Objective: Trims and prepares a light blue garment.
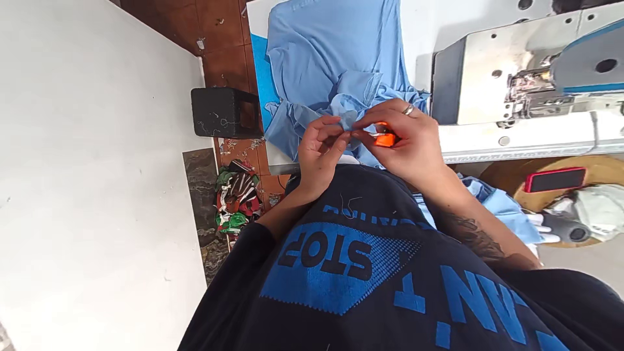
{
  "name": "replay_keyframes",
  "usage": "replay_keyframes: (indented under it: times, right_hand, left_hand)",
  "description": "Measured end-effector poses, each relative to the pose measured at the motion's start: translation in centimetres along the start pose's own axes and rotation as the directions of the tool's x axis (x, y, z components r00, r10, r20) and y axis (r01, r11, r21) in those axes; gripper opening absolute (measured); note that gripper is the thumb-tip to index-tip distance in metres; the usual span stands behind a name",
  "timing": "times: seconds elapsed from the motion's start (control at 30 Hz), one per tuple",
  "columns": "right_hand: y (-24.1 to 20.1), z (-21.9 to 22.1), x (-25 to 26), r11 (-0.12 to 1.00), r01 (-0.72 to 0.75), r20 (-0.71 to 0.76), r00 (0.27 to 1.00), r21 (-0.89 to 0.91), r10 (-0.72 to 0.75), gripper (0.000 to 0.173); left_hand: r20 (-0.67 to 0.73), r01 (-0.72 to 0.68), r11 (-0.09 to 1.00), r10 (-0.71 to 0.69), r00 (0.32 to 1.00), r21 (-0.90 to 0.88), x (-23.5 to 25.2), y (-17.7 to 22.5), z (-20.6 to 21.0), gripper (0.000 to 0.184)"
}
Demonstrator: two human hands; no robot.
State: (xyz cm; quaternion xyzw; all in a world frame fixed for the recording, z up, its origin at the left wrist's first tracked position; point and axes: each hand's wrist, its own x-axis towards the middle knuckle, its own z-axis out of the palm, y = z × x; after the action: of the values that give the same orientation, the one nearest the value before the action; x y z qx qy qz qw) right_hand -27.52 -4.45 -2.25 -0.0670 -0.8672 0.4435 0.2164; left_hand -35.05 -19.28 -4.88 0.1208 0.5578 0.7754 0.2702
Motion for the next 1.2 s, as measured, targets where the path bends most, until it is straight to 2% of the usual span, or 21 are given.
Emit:
replay_keyframes:
  times: [0.1,0.17,0.23,0.37,0.57,0.63,0.7,0.73,0.8,0.87,0.93,1.0,1.03,1.1,1.2]
  right_hand:
    - [0.2,-0.1,0.2,0.999,-0.046,-0.069,0.996,0.027,0.048,0.011]
    - [0.7,-0.8,-0.1,0.987,-0.116,-0.148,0.98,0.112,0.133,0.015]
    - [1.1,-1.3,-0.6,0.979,-0.111,-0.154,0.978,0.172,0.138,0.016]
    - [1.3,-1.0,-1.4,0.998,0.064,-0.035,0.997,0.001,-0.064,0.019]
    - [1.3,0.5,-0.8,0.938,0.255,-0.043,0.961,-0.236,-0.272,0.011]
    - [1.3,0.5,-0.9,0.923,0.285,-0.047,0.951,-0.26,-0.307,0.01]
    - [1.4,0.3,-1.2,0.946,0.286,-0.008,0.957,-0.152,-0.29,0.007]
    - [1.4,0.1,-1.4,0.962,0.271,0.034,0.962,-0.038,-0.27,0.006]
    - [1.4,-0.7,-1.9,0.962,0.172,0.134,0.97,0.213,-0.203,0.007]
    - [1.2,-1.6,-2.3,0.934,0.066,0.16,0.979,0.351,-0.129,0.011]
    - [1.5,-2.0,-2.6,0.964,0.03,0.113,0.992,0.264,-0.062,0.021]
    - [1.7,-2.0,-2.6,0.999,0.04,0.113,0.993,-0.034,-0.035,0.044]
    - [1.9,-1.9,-2.6,0.987,0.051,0.12,0.992,-0.154,-0.033,0.048]
    - [2.3,-1.6,-2.6,0.963,0.075,0.134,0.99,-0.259,-0.041,0.046]
    - [2.3,-1.5,-2.5,0.956,0.085,0.143,0.989,-0.282,-0.046,0.045]
  left_hand:
    - [-0.023,0.022,0.999,-0.022,0.999,-0.023,0.0,0.1,0.0,0.032]
    - [-0.05,0.085,0.992,-0.09,0.995,-0.098,0.1,0.6,0.1,0.032]
    - [-0.076,0.15,0.976,-0.163,0.984,-0.155,0.3,1.0,0.1,0.032]
    - [-0.076,0.235,0.952,-0.254,0.964,-0.194,0.6,1.5,0.2,0.031]
    - [-0.066,0.388,0.891,-0.413,0.908,-0.237,0.8,2.4,0.7,0.024]
    - [-0.074,0.409,0.874,-0.441,0.894,-0.264,0.9,2.5,0.8,0.023]
    - [-0.079,0.415,0.862,-0.454,0.888,-0.29,0.9,2.6,0.9,0.023]
    - [-0.082,0.414,0.861,-0.455,0.887,-0.295,0.9,2.6,0.9,0.023]
    - [-0.08,0.407,0.866,-0.446,0.892,-0.292,1.0,2.4,0.7,0.02]
    - [-0.075,0.4,0.866,-0.44,0.895,-0.301,1.0,2.3,0.5,0.019]
    - [-0.065,0.394,0.861,-0.435,0.898,-0.321,1.0,2.2,0.5,0.02]
    - [-0.058,0.394,0.854,-0.437,0.898,-0.339,1.0,2.2,0.6,0.02]
    - [-0.054,0.391,0.851,-0.435,0.899,-0.352,1.0,2.2,0.7,0.021]
    - [-0.044,0.386,0.848,-0.429,0.902,-0.363,0.9,2.1,0.7,0.021]
    - [-0.04,0.384,0.855,-0.423,0.905,-0.348,0.8,2.2,0.7,0.021]
